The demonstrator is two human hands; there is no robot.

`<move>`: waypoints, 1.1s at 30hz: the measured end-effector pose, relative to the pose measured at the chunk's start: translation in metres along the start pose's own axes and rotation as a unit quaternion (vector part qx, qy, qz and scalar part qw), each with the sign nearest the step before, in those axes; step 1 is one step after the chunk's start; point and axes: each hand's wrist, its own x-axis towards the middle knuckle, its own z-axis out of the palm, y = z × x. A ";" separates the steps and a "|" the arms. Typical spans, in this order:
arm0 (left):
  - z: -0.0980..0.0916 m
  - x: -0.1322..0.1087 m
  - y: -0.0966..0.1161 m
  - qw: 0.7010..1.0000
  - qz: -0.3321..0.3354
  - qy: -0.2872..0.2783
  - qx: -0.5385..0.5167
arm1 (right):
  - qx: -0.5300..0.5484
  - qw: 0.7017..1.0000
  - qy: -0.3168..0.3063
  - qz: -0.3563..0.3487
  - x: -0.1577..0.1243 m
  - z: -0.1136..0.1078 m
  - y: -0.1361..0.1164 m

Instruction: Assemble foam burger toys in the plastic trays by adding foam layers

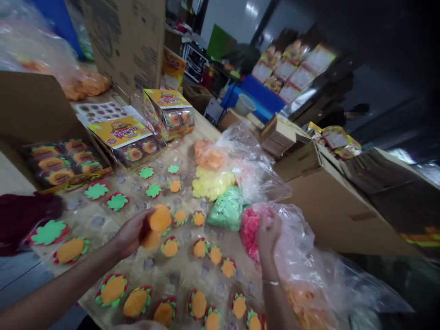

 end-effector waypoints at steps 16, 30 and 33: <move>-0.053 0.045 -0.010 0.997 0.048 -0.022 0.047 | 0.214 0.772 -0.548 0.239 -0.182 0.196 -0.022; -0.110 0.072 -0.005 0.994 0.013 0.081 0.075 | 0.220 0.725 -0.585 0.288 -0.177 0.263 0.022; -0.131 0.078 -0.007 0.991 -0.004 0.110 0.079 | 0.228 0.733 -0.566 0.302 -0.167 0.292 0.031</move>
